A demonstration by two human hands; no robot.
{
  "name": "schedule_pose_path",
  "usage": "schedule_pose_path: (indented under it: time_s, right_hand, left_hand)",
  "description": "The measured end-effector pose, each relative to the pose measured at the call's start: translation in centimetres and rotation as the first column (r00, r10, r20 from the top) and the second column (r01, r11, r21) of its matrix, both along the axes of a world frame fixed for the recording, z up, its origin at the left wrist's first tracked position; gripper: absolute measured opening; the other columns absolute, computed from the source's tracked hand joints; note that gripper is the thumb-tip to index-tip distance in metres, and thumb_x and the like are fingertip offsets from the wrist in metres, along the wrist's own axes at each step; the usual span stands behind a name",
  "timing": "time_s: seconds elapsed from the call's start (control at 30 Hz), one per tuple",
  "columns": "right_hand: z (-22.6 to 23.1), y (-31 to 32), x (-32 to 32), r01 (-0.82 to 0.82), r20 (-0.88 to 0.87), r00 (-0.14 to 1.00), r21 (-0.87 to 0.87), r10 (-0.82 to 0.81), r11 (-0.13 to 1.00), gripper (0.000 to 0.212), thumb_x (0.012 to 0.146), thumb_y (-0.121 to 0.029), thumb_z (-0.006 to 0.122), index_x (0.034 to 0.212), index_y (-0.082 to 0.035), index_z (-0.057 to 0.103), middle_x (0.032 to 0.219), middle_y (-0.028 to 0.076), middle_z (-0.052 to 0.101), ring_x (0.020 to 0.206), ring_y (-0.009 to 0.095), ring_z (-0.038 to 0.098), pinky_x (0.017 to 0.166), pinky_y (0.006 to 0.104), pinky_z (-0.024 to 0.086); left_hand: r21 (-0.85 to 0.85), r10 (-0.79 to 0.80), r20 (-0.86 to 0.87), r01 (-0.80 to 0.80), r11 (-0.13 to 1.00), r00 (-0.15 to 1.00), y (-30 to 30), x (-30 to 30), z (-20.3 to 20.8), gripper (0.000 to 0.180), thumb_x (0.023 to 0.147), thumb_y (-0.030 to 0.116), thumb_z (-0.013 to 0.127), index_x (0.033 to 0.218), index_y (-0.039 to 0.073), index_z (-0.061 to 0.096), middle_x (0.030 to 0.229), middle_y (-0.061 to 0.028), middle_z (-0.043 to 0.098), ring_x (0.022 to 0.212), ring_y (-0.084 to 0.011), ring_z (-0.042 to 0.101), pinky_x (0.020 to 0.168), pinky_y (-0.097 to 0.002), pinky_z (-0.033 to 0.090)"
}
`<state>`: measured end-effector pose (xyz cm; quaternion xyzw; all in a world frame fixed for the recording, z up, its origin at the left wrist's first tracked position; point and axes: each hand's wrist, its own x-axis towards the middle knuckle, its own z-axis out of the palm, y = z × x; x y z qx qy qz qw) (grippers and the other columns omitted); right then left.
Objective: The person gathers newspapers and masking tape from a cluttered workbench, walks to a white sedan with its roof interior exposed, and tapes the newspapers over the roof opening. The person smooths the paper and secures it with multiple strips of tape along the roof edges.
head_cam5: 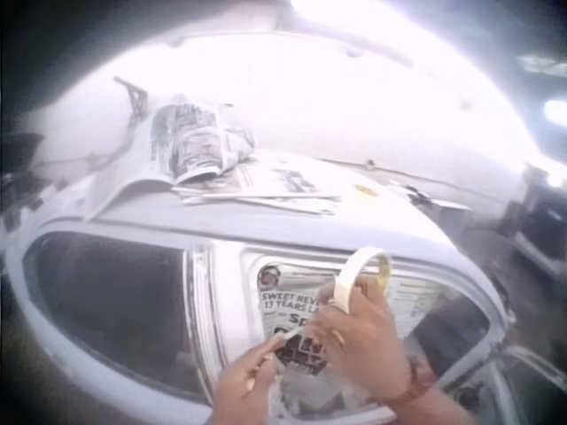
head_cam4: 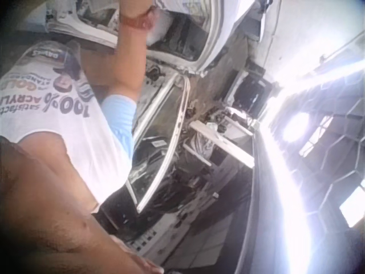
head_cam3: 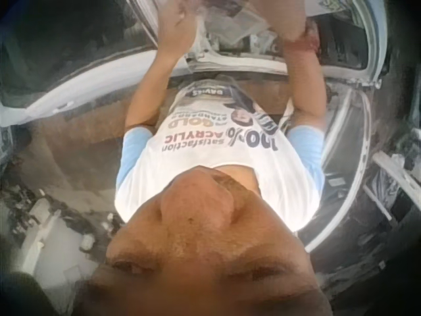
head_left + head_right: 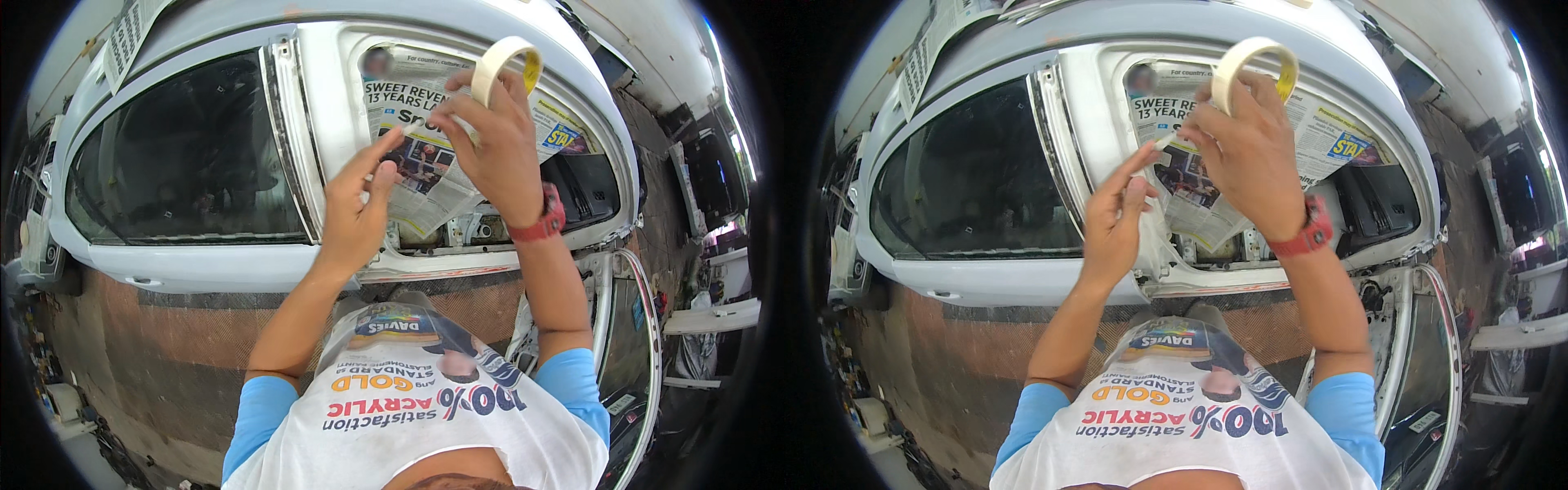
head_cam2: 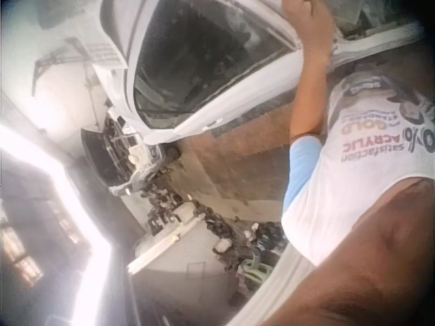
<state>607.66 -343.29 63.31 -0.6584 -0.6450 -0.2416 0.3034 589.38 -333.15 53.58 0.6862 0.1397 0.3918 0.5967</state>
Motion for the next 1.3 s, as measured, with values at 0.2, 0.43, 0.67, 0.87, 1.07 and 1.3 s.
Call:
schedule_pose_path:
  time_s: [0.2,0.43,0.67,0.87,1.07,1.3]
  right_hand:
    - [-0.3,6.8,3.0,0.006,0.497,0.868,0.0,-0.005,1.0,0.016,0.089,-0.017,0.075,0.104,-0.018,0.079,0.138,0.009,0.068,0.134,0.038,0.059,0.109,0.0539,0.049]
    - [-0.3,11.1,5.1,-0.188,0.616,0.77,-0.031,0.167,0.982,0.015,0.091,-0.019,0.074,0.106,-0.021,0.076,0.155,0.004,0.057,0.147,0.034,0.049,0.115,0.0557,0.046]
    - [-0.3,12.0,5.2,-0.181,0.606,0.772,-0.081,0.193,0.98,0.015,0.089,-0.022,0.076,0.104,-0.021,0.077,0.155,0.003,0.054,0.15,0.031,0.046,0.115,0.0559,0.044]
    - [-0.7,12.5,4.9,-0.228,0.568,0.796,-0.037,0.208,0.973,0.018,0.087,-0.021,0.078,0.104,-0.02,0.077,0.155,0.002,0.054,0.15,0.031,0.046,0.116,0.0557,0.043]
    - [-1.7,13.0,5.2,-0.186,0.557,0.815,-0.01,0.16,0.983,0.021,0.084,-0.02,0.08,0.105,-0.018,0.076,0.155,0.002,0.054,0.151,0.032,0.047,0.117,0.0569,0.042]
    - [-1.3,12.4,3.7,-0.054,0.525,0.85,0.024,0.033,0.998,0.016,0.085,-0.026,0.087,0.097,-0.02,0.079,0.15,-0.003,0.056,0.147,0.031,0.048,0.118,0.0565,0.038]
  left_hand:
    - [0.241,0.179,-0.168,-0.136,0.961,0.969,-1.2,2.3,-2.8,0.059,0.109,0.024,0.074,0.162,0.005,0.056,0.143,-0.0196,0.071,0.116,-0.029,0.068,0.101,-0.0414,0.056]
    - [0.732,0.651,0.167,-0.536,0.421,0.74,4.1,2.5,-1.2,0.072,0.098,0.039,0.083,0.159,0.01,0.057,0.16,-0.0175,0.052,0.152,-0.0419,0.043,0.126,-0.0593,0.029]
    - [0.799,0.789,0.182,-0.557,0.229,0.586,7.6,4.1,1.2,0.1,0.091,0.041,0.087,0.172,0.009,0.038,0.18,-0.0252,0.023,0.167,-0.0483,0.015,0.128,-0.0754,0.009]
    - [0.868,0.824,0.19,-0.483,0.112,0.533,9.3,5.2,2.3,0.119,0.088,0.05,0.09,0.178,0.008,0.025,0.183,-0.0242,0.015,0.171,-0.0459,0.004,0.126,-0.0781,-0.005]
    - [0.869,0.824,0.197,-0.483,0.104,0.532,9.8,6.3,2.6,0.123,0.083,0.043,0.094,0.178,0.009,0.025,0.183,-0.0226,0.015,0.172,-0.0453,0.004,0.126,-0.0775,-0.009]
    - [0.878,0.828,0.155,-0.459,0.136,0.54,10.0,6.2,3.8,0.124,0.078,0.039,0.095,0.178,0.01,0.027,0.183,-0.0243,0.016,0.172,-0.0478,0.005,0.125,-0.0815,-0.004]
